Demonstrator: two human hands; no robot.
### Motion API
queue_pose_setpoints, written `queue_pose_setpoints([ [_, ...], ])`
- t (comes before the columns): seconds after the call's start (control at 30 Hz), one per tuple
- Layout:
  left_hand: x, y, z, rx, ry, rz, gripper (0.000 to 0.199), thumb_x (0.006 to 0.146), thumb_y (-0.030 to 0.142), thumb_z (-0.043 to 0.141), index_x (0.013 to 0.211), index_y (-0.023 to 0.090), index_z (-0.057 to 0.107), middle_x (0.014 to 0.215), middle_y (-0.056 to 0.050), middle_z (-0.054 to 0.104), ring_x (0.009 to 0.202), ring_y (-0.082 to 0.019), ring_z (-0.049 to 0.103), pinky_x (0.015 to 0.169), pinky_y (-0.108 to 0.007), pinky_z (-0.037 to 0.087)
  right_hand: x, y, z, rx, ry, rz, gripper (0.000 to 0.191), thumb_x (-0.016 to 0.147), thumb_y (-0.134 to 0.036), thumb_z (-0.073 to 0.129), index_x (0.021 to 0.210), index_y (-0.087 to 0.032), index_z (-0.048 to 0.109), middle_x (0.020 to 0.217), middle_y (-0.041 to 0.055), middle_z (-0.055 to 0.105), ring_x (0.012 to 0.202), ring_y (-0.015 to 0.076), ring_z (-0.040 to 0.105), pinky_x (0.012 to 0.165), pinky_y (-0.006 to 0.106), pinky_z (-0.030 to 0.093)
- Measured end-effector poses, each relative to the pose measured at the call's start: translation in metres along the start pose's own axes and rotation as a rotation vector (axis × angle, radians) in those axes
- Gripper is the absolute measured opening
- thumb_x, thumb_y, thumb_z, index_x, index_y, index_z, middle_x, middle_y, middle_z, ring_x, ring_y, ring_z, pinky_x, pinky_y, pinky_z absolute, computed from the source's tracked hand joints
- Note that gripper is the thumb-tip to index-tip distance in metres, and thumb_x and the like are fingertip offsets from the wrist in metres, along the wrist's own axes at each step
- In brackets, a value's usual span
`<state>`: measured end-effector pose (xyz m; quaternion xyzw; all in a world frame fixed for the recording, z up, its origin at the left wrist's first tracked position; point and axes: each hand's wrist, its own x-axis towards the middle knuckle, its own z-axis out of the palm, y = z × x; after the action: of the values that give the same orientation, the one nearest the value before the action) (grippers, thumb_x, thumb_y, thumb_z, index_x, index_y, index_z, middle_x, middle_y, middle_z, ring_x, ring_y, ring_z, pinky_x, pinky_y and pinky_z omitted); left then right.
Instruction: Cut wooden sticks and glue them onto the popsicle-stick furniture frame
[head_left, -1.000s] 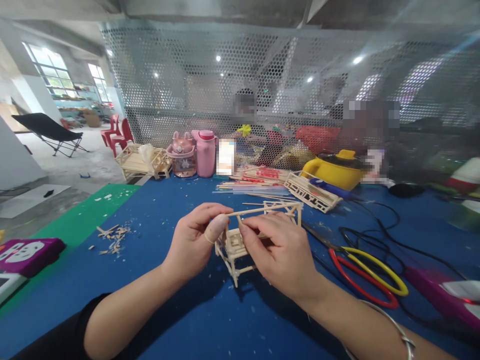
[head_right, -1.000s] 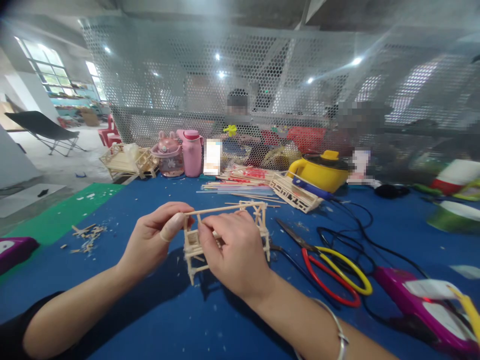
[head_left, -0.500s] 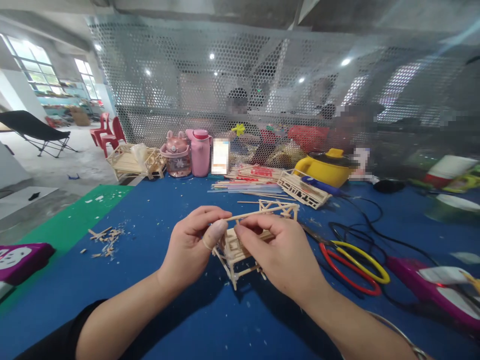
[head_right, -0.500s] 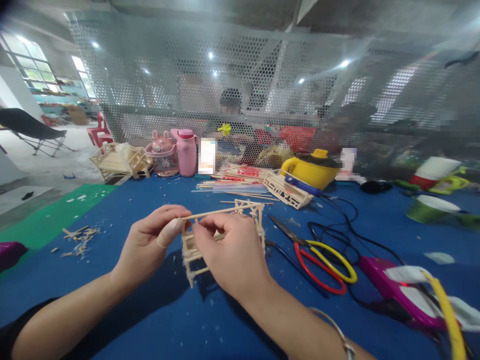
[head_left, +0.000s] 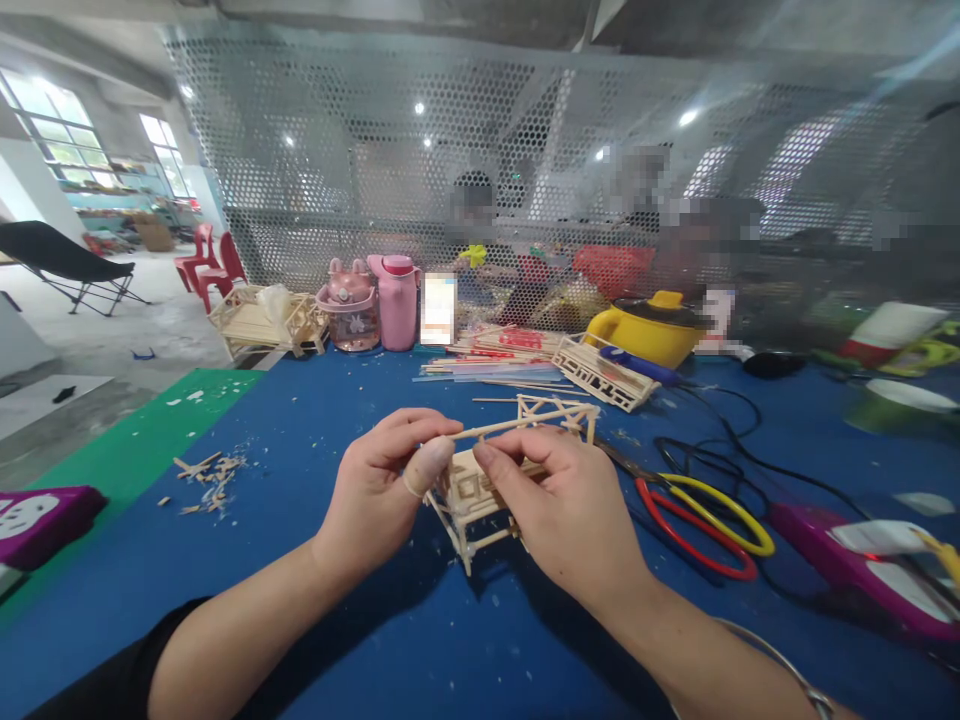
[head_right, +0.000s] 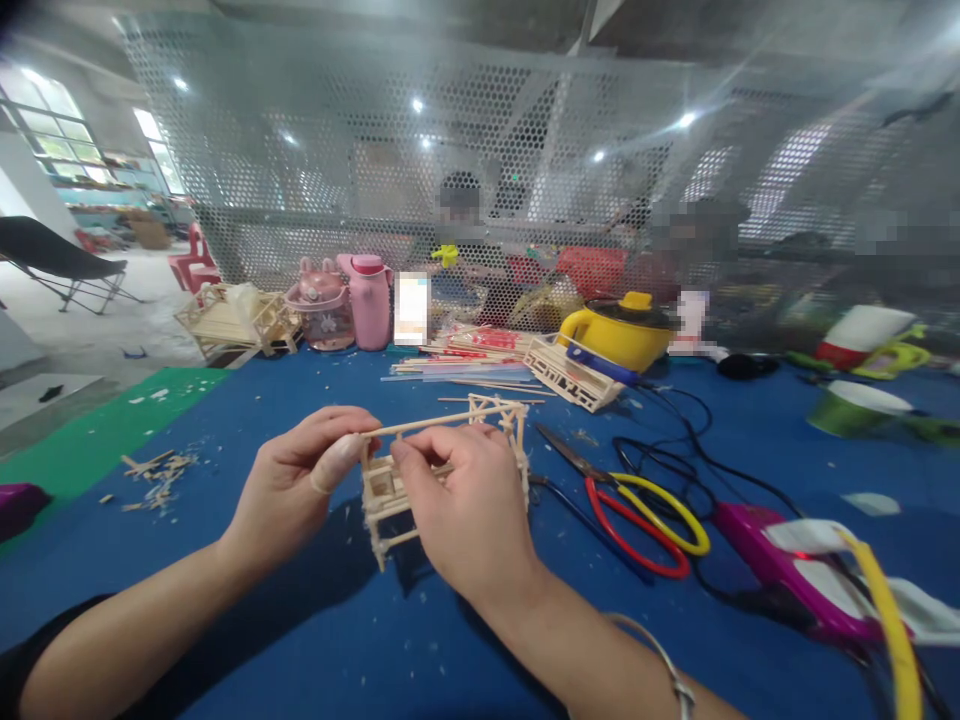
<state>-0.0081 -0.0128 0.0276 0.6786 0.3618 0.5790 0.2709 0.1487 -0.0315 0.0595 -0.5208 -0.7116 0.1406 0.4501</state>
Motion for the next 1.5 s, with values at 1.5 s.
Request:
queue_pose_setpoints([
  [1.5,0.004,-0.002,-0.002,-0.054,0.019,-0.143,0.023,0.083,0.037,0.057,0.088,0.018,0.068,0.092,-0.004,0.063,0.077,-0.013,0.059,0.074,-0.024,0.046,-0.005,0.007,-0.002,-0.131,0.134,-0.257,0.015,0.080,-0.031,0.059,0.071,-0.021,0.066,0.066,-0.0017,0.067,0.063,0.0135,0.060,0.065,0.028,0.045],
])
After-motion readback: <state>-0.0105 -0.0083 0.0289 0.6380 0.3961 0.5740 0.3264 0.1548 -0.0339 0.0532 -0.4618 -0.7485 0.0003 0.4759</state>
